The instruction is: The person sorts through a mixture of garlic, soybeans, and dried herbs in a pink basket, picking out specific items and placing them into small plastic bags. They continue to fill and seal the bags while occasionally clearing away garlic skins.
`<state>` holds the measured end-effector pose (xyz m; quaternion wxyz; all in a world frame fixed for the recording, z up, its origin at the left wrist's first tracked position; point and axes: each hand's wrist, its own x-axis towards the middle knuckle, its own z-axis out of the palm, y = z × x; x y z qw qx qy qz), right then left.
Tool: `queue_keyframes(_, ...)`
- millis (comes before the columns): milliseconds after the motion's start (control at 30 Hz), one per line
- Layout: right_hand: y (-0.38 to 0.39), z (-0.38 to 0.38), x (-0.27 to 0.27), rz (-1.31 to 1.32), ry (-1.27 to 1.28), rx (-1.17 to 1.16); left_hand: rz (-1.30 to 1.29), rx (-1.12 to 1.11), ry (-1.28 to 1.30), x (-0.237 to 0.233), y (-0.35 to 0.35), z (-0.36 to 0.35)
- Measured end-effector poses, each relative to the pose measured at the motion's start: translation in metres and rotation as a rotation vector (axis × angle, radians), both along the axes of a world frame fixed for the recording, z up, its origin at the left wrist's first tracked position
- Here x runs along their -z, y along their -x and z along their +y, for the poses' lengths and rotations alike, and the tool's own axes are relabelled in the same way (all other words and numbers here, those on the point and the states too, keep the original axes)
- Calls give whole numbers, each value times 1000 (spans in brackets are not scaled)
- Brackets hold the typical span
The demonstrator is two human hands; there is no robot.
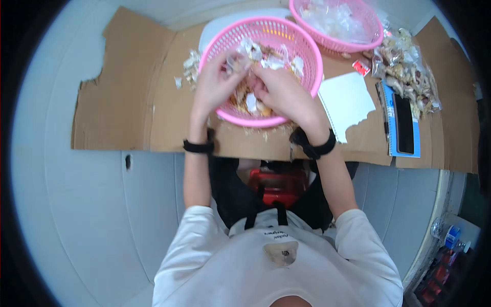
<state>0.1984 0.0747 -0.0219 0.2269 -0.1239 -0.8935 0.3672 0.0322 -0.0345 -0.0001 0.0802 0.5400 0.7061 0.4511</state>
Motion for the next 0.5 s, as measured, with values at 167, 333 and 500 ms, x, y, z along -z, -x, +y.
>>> queue_keyframes(167, -8, -8, -23, -5, 167, 124, 78, 32, -86, 6, 2, 1)
queue_keyframes(333, -1, -10, -21, 33, 330, 281, 182, 29, 9, -9, -2, -7)
queue_keyframes(500, 5, 0, -14, 186, 415, 275, 161, 50, -23, 2, 4, -5)
